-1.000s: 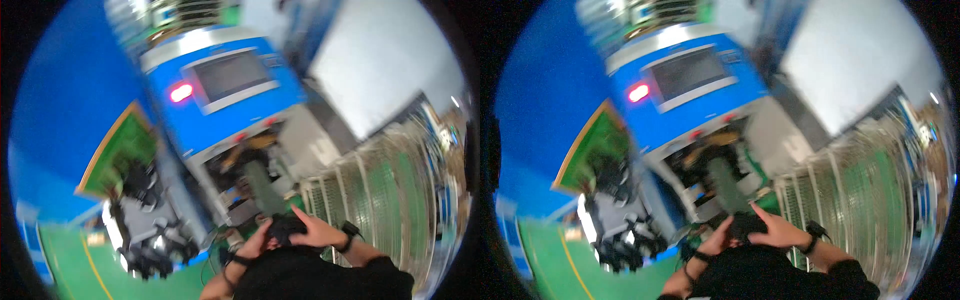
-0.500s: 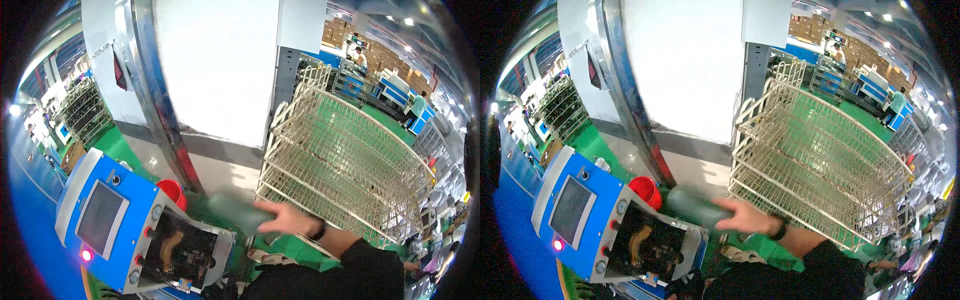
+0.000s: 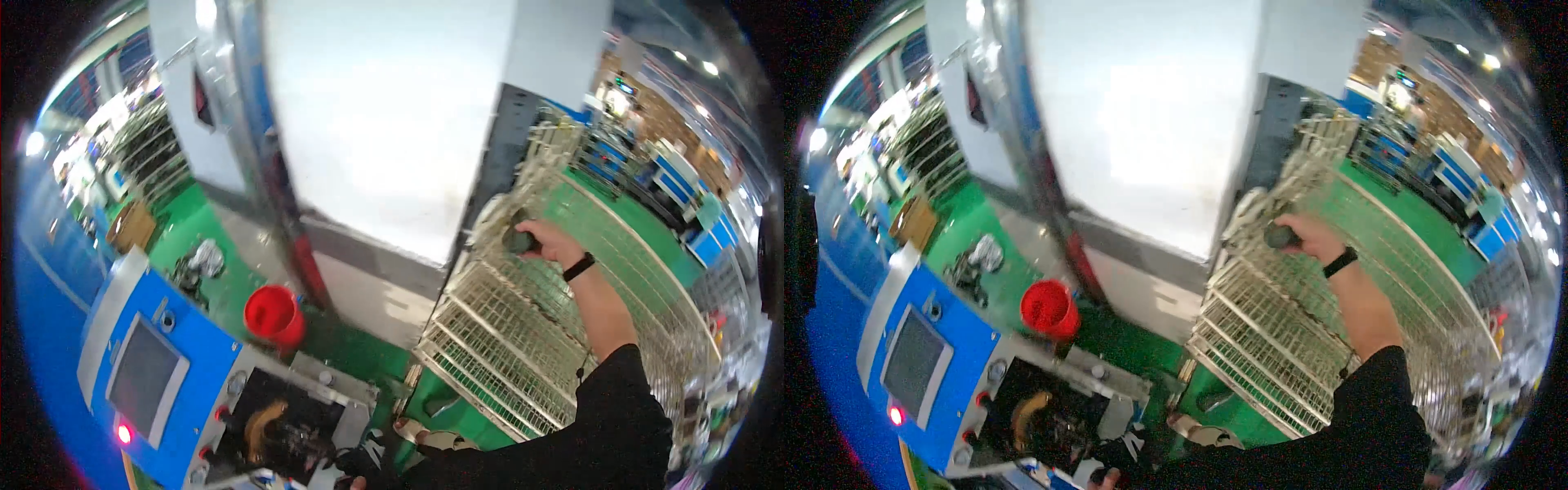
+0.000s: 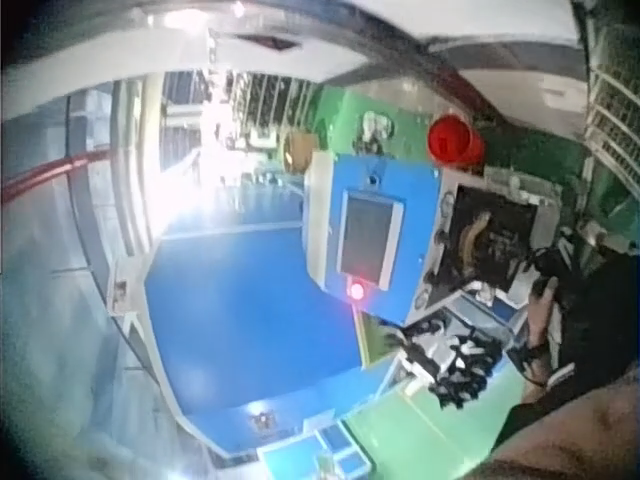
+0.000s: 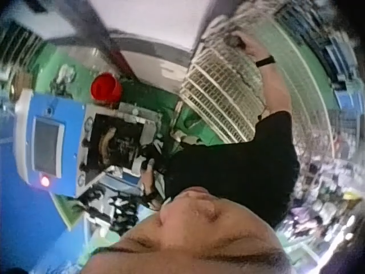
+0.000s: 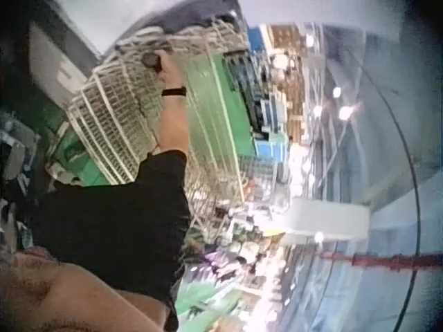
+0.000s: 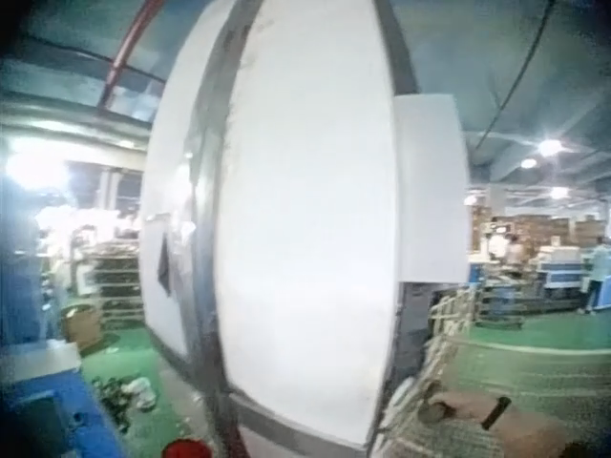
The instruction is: Performing shoe assembly tasks using machinery and moving equipment in a factory.
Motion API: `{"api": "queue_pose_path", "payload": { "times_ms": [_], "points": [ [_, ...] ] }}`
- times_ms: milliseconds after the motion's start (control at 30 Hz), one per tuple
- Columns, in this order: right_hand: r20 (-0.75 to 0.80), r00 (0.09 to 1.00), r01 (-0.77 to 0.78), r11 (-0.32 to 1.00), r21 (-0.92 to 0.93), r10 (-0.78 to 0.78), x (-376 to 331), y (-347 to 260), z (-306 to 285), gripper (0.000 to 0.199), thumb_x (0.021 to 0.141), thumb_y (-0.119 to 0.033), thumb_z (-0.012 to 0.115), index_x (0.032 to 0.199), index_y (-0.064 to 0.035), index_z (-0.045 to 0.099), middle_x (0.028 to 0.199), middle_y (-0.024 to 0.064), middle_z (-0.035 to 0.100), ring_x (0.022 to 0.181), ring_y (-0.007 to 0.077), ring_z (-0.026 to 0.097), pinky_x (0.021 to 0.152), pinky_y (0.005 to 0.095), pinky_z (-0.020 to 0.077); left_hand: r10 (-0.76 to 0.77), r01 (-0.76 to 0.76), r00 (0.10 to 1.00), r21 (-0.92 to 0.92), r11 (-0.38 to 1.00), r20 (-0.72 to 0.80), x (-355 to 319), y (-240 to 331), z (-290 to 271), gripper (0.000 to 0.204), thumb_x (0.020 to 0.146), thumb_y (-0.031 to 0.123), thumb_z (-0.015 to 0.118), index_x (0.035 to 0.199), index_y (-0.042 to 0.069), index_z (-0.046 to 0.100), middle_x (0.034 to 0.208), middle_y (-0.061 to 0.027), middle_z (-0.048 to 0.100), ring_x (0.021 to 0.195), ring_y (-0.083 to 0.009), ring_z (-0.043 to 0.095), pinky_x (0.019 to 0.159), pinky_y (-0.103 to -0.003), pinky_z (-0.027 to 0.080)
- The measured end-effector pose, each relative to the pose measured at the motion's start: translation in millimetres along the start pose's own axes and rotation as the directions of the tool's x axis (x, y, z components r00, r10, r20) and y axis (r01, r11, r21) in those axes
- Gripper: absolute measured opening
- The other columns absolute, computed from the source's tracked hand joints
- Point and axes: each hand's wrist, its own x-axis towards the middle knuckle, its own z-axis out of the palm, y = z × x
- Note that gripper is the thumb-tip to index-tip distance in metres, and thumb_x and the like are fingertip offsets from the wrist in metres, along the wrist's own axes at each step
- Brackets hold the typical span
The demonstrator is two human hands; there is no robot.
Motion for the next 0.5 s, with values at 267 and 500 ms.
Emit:
{"api": "queue_pose_path", "payload": {
  "times_ms": [267, 500],
  "points": [
    [0.518, 0.808, 0.355, 0.934, -0.049, -0.280, 61.4, -17.6, -10.9, 0.050, 0.100, -0.045, 0.059, 0.136, -0.0098, 0.057, 0.131, 0.0076, 0.061, 0.107, 0.0189, 0.061, 0.095, 0.0346, 0.0508, 0.076, -0.376, 0.857, -0.518, 0.768, -0.510, -61.3, -86.6, -144.9, 0.047, 0.068, 0.018, 0.074, 0.110, 0.001, 0.063, 0.109, -0.0072, 0.063, 0.097, -0.0210, 0.059, 0.086, -0.033, 0.048],
    [0.721, 0.693, 0.038, 0.999, -0.017, -0.014, 32.2, 28.5, 146.5, 0.048, 0.102, -0.034, 0.059, 0.141, -0.0063, 0.054, 0.119, 0.0093, 0.066, 0.092, 0.0171, 0.066, 0.078, 0.0301, 0.0519, 0.012, -0.300, 0.535, -0.177, 0.937, -0.845, -93.2, -170.6, -281.5, 0.039, 0.075, 0.011, 0.079, 0.107, -0.001, 0.060, 0.129, -0.0166, 0.062, 0.114, -0.0232, 0.060, 0.101, -0.037, 0.046]
  ]
}}
